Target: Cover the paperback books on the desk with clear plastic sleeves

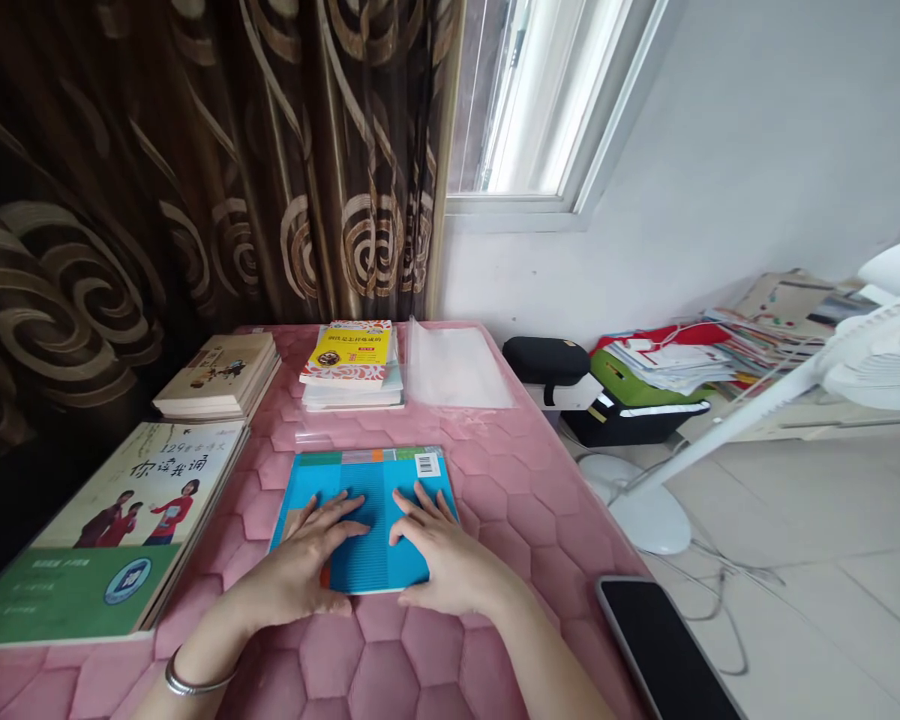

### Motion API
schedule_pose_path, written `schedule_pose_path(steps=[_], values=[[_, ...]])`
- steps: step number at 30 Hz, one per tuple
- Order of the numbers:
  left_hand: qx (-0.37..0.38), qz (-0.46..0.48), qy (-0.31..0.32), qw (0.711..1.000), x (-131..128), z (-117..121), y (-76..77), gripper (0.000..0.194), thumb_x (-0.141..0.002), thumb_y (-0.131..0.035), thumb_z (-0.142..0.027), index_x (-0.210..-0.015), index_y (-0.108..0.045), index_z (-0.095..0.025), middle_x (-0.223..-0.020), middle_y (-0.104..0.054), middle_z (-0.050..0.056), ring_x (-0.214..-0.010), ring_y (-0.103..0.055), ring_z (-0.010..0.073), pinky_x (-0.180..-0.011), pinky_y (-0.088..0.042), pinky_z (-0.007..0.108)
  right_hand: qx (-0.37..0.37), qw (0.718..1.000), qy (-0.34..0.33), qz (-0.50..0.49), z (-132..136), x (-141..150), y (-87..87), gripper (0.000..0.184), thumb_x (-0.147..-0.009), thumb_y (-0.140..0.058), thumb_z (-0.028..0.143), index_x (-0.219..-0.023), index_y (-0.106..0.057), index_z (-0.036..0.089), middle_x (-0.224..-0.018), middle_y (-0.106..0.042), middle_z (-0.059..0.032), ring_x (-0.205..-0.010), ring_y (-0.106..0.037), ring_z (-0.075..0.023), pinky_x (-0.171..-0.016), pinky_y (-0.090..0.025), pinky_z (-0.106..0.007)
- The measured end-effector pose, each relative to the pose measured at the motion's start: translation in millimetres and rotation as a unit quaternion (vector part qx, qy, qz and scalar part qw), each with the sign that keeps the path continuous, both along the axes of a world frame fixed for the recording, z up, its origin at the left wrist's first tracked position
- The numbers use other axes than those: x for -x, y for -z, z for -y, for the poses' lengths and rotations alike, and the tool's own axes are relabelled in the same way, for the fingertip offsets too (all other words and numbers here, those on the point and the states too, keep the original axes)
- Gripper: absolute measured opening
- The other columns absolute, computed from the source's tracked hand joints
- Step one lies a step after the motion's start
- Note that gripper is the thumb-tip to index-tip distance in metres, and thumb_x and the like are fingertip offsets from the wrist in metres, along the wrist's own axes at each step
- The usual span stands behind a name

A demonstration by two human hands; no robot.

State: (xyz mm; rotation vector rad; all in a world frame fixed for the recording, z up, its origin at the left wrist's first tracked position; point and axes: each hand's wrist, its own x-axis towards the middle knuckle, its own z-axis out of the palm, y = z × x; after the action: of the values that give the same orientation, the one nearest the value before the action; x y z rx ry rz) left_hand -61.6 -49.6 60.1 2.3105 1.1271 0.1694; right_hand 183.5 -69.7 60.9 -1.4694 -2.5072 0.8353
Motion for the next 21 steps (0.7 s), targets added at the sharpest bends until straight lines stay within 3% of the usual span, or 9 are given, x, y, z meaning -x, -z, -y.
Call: schedule_pose_path(steps=[11, 13, 15, 18, 21], values=[[0.012, 0.008, 0.012, 1.000, 6, -3, 0.6, 0.069, -0.065, -0.078, -0.032, -0.130, -0.055, -0.031, -0.155, -0.034, 0.008, -0.145, -0.021, 0.0322, -0.116, -0.008, 0.060, 0.043, 0.999, 0.002, -0.029, -1, -5, -8.1, 0.035, -0.075, -0.073, 0.038, -0.106, -0.062, 0.026, -0.159, -0.022, -0.0028, -0.147, -0.005, -0.0316, -0.117, -0.012, -0.057], [0.011, 0.014, 0.007, 1.000, 5, -2, -3.7, 0.060, -0.067, -0.076, -0.031, -0.124, -0.059, -0.029, -0.152, -0.040, 0.007, -0.143, -0.027, 0.0328, -0.116, -0.012, 0.059, 0.032, 0.999, 0.007, -0.042, -1, -6, -9.6, 0.029, -0.076, -0.072, 0.036, -0.102, -0.065, 0.027, -0.156, -0.030, -0.0021, -0.147, -0.011, -0.0319, -0.116, -0.014, -0.057], [0.008, 0.034, 0.000, 0.999, 7, -1, -10.0, 0.044, -0.071, -0.072, -0.031, -0.115, -0.065, -0.027, -0.143, -0.052, 0.008, -0.137, -0.039, 0.0314, -0.115, -0.022, 0.054, 0.003, 0.997, 0.013, -0.071, -1, -9, -9.4, 0.020, -0.080, -0.069, 0.036, -0.097, -0.069, 0.027, -0.146, -0.048, -0.0027, -0.143, -0.026, -0.0309, -0.115, -0.020, -0.055], [0.008, 0.082, -0.018, 0.996, 18, -1, -20.1, 0.025, -0.079, -0.061, -0.030, -0.102, -0.069, -0.024, -0.119, -0.069, 0.006, -0.117, -0.059, 0.0251, -0.101, -0.043, 0.037, -0.053, 0.989, 0.037, -0.130, -3, -13, -5.6, 0.016, -0.088, -0.060, 0.036, -0.090, -0.072, 0.026, -0.109, -0.073, -0.0025, -0.114, -0.061, -0.0238, -0.098, -0.044, -0.038], [-0.006, 0.113, -0.088, 0.990, 38, -7, -23.5, 0.020, -0.083, -0.056, -0.033, -0.093, -0.071, -0.024, -0.100, -0.074, 0.004, -0.094, -0.068, 0.0209, -0.082, -0.049, 0.028, -0.144, 0.975, 0.081, -0.149, -7, -17, 1.1, 0.028, -0.094, -0.051, 0.038, -0.082, -0.073, 0.026, -0.081, -0.075, 0.0002, -0.075, -0.068, -0.0160, -0.068, -0.047, -0.025]])
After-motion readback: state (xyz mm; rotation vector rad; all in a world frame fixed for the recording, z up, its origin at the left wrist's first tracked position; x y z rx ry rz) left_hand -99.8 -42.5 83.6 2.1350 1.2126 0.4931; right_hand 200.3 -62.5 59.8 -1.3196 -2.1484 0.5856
